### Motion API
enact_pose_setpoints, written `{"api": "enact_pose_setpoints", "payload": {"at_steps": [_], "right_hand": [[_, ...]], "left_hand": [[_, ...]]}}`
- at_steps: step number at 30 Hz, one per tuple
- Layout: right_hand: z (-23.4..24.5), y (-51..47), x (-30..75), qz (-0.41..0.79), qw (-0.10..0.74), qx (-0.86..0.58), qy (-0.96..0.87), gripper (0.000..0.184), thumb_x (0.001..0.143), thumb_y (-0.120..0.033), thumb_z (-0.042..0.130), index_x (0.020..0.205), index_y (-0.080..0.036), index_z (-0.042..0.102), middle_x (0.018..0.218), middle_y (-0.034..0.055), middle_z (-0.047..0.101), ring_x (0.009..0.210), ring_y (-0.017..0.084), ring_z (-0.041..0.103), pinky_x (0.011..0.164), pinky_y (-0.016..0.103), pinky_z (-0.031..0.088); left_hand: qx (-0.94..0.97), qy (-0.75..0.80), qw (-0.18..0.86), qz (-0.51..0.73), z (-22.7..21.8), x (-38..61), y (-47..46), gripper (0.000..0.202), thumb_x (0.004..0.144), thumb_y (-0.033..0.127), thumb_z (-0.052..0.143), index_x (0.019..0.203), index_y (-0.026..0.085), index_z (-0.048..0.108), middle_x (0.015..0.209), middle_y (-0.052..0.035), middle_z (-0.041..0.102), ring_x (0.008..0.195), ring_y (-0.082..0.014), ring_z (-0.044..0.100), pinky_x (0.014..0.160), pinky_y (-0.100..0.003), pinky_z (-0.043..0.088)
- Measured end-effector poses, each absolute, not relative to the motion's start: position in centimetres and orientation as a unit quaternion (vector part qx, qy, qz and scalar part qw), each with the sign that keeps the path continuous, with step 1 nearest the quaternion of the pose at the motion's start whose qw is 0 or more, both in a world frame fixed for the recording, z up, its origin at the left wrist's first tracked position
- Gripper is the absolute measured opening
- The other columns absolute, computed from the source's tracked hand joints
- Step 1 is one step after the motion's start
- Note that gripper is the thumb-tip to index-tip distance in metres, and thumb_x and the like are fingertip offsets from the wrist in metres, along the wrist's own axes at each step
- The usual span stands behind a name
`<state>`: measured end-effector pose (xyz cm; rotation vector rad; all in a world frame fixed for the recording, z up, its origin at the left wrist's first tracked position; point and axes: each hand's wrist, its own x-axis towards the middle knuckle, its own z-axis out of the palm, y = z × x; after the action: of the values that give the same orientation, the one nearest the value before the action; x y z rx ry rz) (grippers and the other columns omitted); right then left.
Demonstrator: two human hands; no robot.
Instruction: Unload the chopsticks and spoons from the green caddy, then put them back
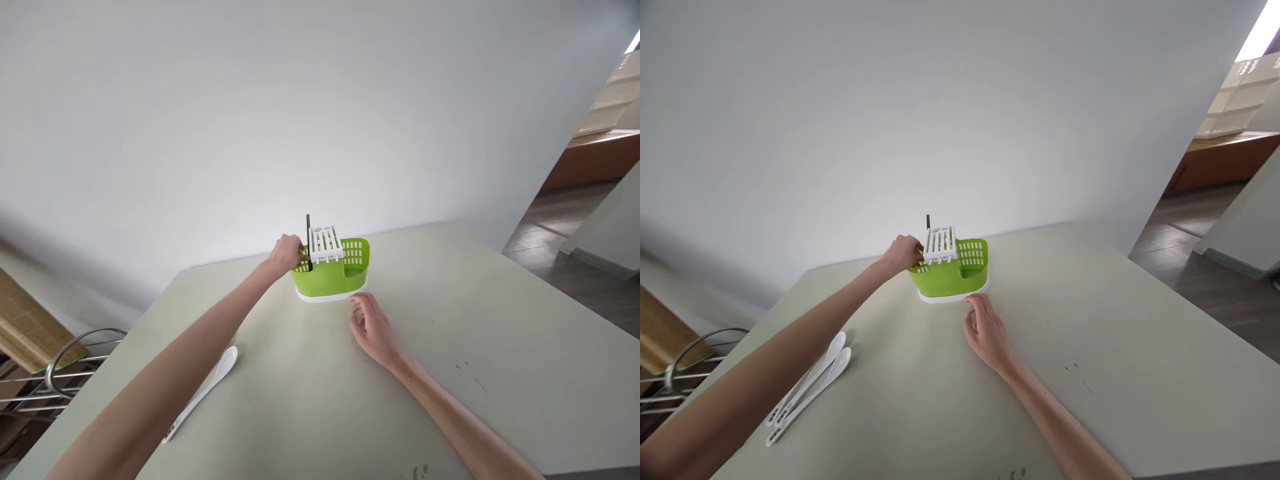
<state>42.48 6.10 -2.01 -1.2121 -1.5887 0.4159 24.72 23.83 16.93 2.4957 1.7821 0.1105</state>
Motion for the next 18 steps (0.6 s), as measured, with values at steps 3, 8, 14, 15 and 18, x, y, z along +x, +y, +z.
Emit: {"api": "enact_pose_setpoints", "payload": {"at_steps": [3,8,14,15,18], "right_hand": [[-2.1,6.0,42.5,0.175,0.527,-0.509,-0.658,0.027,0.100,-0.022,0.047,0.126,-0.027,0.052,0.128,0.0113,0.062,0.095,0.021,0.070,0.074,0.035,0.060],[-2.6,5.8,42.9,0.199,0.535,-0.529,-0.628,0.021,0.101,-0.032,0.048,0.119,-0.025,0.056,0.124,0.0114,0.066,0.097,0.022,0.070,0.073,0.036,0.059],[-3.6,6.0,43.9,0.292,0.531,-0.578,-0.546,0.023,0.091,-0.033,0.055,0.111,-0.023,0.061,0.112,0.0082,0.073,0.090,0.023,0.073,0.070,0.035,0.058],[-3.7,6.0,44.0,0.300,0.530,-0.582,-0.539,0.024,0.090,-0.033,0.056,0.111,-0.023,0.062,0.110,0.0075,0.073,0.091,0.023,0.074,0.070,0.034,0.058],[-3.9,5.9,44.1,0.302,0.523,-0.589,-0.537,0.026,0.088,-0.033,0.057,0.111,-0.024,0.063,0.108,0.0060,0.074,0.092,0.022,0.074,0.073,0.034,0.058]], "left_hand": [[0.811,0.575,0.006,0.106,18.6,22.2,21.8,0.024,0.097,0.031,0.065,0.117,0.020,0.075,0.114,-0.0084,0.082,0.100,-0.0224,0.077,0.089,-0.032,0.057],[0.791,0.582,-0.045,0.187,19.1,14.5,17.2,0.029,0.102,0.043,0.053,0.114,0.025,0.072,0.106,-0.0025,0.082,0.092,-0.0205,0.075,0.083,-0.031,0.054],[0.756,0.654,0.014,0.019,16.7,2.5,11.9,0.037,0.094,0.053,0.053,0.105,0.025,0.074,0.104,-0.0045,0.080,0.096,-0.0239,0.074,0.077,-0.031,0.051],[0.743,0.669,0.022,0.000,16.3,0.7,11.1,0.039,0.092,0.054,0.053,0.106,0.025,0.074,0.105,-0.0049,0.080,0.097,-0.0245,0.074,0.077,-0.031,0.052],[0.701,0.712,0.025,-0.044,14.9,-3.3,8.8,0.043,0.090,0.056,0.054,0.111,0.024,0.074,0.109,-0.0081,0.080,0.102,-0.0269,0.073,0.078,-0.032,0.052]]}}
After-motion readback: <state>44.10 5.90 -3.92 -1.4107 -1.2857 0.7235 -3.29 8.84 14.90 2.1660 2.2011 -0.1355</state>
